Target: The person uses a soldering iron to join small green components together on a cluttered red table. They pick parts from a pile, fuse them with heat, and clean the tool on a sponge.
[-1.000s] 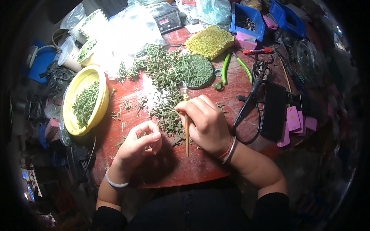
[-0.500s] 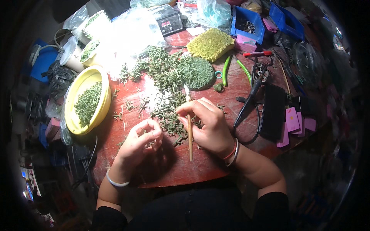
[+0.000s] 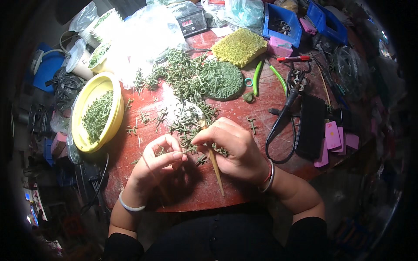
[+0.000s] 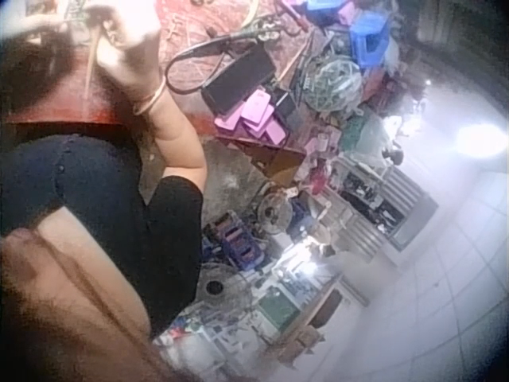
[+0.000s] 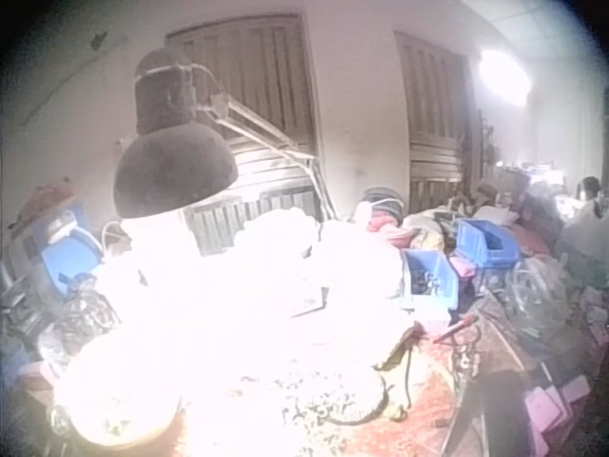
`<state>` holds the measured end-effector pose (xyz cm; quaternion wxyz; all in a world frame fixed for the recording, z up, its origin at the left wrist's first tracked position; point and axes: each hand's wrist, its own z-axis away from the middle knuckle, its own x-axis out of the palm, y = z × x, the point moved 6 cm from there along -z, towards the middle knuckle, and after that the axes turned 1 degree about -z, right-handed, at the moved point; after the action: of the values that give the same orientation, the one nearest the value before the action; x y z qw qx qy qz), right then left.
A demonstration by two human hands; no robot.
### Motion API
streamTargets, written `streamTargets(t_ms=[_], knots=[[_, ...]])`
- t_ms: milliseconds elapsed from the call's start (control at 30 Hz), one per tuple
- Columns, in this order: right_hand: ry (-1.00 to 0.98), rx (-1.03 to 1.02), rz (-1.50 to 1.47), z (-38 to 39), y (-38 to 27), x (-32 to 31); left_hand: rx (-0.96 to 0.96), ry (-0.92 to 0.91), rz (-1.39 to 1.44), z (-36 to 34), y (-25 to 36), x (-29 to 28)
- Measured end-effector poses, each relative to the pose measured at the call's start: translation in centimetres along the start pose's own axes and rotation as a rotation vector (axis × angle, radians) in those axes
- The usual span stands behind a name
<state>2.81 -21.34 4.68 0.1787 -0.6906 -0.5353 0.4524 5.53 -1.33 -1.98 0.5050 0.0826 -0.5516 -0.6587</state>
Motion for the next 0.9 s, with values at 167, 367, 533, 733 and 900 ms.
streamTargets(t_ms=[167, 367, 533, 733, 900], knots=[[0.081, 0.078, 0.024, 0.1, 0.1, -0.8, 0.003, 0.017, -0.026, 0.0, 0.2, 0.1], [0.131, 0.265, -0.229, 0.6, 0.7, -0.9, 0.041, 0.028, 0.047, 0.1, 0.1, 0.0], [0.034, 0.071, -0.189, 0.6, -0.2, -1.3, 0.029, 0.000, -0.002, -0.1, 0.3, 0.3], [0.137, 0.122, -0.109, 0.8, 0.0, -1.6, 0.041, 0.023, -0.041, 0.0, 0.3, 0.1], [0.177, 0.071, -0.087, 0.7, -0.6, -1.5, 0.037, 0.005, -0.043, 0.0, 0.3, -0.1]])
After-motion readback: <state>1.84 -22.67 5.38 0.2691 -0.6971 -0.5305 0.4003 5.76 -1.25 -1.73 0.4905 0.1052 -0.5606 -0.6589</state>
